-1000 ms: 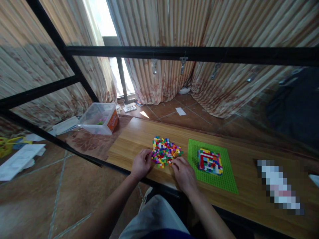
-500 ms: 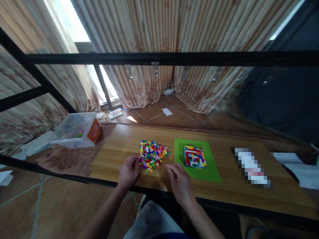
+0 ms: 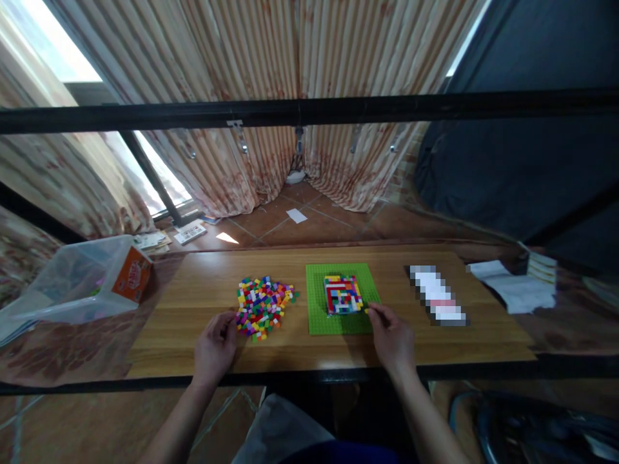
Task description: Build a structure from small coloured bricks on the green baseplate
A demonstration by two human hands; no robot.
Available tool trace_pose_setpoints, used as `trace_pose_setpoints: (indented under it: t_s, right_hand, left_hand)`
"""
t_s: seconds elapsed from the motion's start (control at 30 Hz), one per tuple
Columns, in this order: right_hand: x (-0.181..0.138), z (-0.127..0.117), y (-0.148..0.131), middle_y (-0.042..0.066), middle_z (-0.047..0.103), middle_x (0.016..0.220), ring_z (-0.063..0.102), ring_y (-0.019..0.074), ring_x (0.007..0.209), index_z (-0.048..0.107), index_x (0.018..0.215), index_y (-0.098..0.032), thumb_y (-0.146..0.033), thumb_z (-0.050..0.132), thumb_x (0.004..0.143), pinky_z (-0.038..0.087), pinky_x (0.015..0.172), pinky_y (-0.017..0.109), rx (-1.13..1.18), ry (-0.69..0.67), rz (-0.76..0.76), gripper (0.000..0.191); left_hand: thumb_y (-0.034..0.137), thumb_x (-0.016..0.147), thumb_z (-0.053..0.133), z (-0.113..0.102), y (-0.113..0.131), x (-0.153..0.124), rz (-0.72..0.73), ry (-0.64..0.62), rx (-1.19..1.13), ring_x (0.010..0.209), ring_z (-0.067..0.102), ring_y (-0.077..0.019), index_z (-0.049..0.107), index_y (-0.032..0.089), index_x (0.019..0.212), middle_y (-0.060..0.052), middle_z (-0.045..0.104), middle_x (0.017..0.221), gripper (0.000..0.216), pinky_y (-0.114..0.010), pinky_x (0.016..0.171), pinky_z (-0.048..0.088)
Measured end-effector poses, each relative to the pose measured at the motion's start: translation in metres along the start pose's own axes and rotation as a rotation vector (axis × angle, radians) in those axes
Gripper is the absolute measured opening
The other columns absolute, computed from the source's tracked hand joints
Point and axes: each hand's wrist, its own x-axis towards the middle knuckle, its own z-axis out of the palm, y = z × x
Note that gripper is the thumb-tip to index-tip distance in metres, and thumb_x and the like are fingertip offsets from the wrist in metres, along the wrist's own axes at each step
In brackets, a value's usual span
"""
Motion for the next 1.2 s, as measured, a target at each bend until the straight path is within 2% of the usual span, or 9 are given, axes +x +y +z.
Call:
trace_pose_setpoints:
  t_s: [0.3, 0.4, 0.6, 0.77, 0.93, 1.1, 1.2]
  right_hand:
    - [0.001, 0.010, -0.008, 0.011, 0.074, 0.092, 0.067, 0.0236, 0.080, 0.071, 0.096, -0.019, -0.050, 0.055, 0.080, 0.049, 0.076, 0.037, -0.088, 0.040, -0.048, 0.038]
    - [0.003, 0.012, -0.007, 0.010, 0.074, 0.090, 0.067, 0.0232, 0.080, 0.071, 0.095, -0.018, -0.050, 0.060, 0.077, 0.050, 0.076, 0.038, -0.018, 0.045, -0.001, 0.038]
    - [0.010, 0.016, -0.001, 0.009, 0.074, 0.085, 0.068, 0.0220, 0.079, 0.072, 0.090, -0.016, -0.047, 0.072, 0.064, 0.053, 0.075, 0.038, 0.270, 0.031, 0.190, 0.040]
    - [0.013, 0.012, -0.005, 0.008, 0.074, 0.084, 0.068, 0.0220, 0.079, 0.073, 0.085, -0.017, -0.046, 0.075, 0.061, 0.053, 0.076, 0.038, 0.247, -0.049, 0.203, 0.037]
    - [0.014, 0.006, -0.009, 0.008, 0.074, 0.085, 0.067, 0.0214, 0.079, 0.073, 0.086, -0.017, -0.048, 0.076, 0.059, 0.052, 0.073, 0.035, 0.219, -0.075, 0.226, 0.041]
    - [0.017, 0.000, -0.003, 0.009, 0.073, 0.082, 0.063, 0.0186, 0.067, 0.072, 0.091, -0.014, -0.058, 0.063, 0.069, 0.046, 0.055, 0.028, 0.205, -0.069, 0.277, 0.050]
    - [0.019, -0.002, -0.003, 0.010, 0.072, 0.080, 0.063, 0.0204, 0.067, 0.072, 0.093, -0.012, -0.061, 0.055, 0.075, 0.045, 0.055, 0.028, 0.114, -0.120, 0.247, 0.054]
  left_hand:
    - [0.038, 0.088, 0.049, 0.000, -0.001, -0.001, -0.016, -0.018, -0.009, 0.067, 0.063, -0.0164, 0.063, 0.020, 0.086, -0.003, 0.069, 0.080, 0.022, -0.026, 0.060, 0.049]
    - [0.037, 0.088, 0.048, 0.001, 0.000, -0.001, -0.018, -0.024, -0.004, 0.066, 0.062, -0.0164, 0.063, 0.020, 0.087, -0.003, 0.069, 0.079, 0.022, -0.026, 0.061, 0.049]
    - [0.036, 0.088, 0.049, 0.001, 0.000, -0.001, -0.010, -0.022, -0.023, 0.071, 0.064, -0.0175, 0.064, 0.021, 0.087, -0.004, 0.070, 0.084, 0.021, -0.027, 0.064, 0.050]
    - [0.035, 0.088, 0.049, 0.000, 0.001, -0.002, -0.011, -0.025, -0.004, 0.073, 0.064, -0.0176, 0.063, 0.021, 0.088, -0.004, 0.069, 0.084, 0.021, -0.027, 0.066, 0.050]
    - [0.034, 0.088, 0.048, 0.002, -0.001, -0.002, -0.020, -0.030, 0.000, 0.073, 0.064, -0.0171, 0.064, 0.020, 0.089, -0.004, 0.069, 0.085, 0.021, -0.027, 0.067, 0.049]
    - [0.033, 0.089, 0.049, 0.003, -0.003, -0.003, -0.021, -0.039, -0.009, 0.072, 0.063, -0.0163, 0.063, 0.019, 0.090, -0.004, 0.068, 0.086, 0.020, -0.027, 0.069, 0.049]
    - [0.033, 0.088, 0.049, 0.003, -0.003, -0.003, -0.023, -0.039, -0.003, 0.074, 0.064, -0.0166, 0.063, 0.020, 0.088, -0.003, 0.068, 0.086, 0.020, -0.027, 0.070, 0.049]
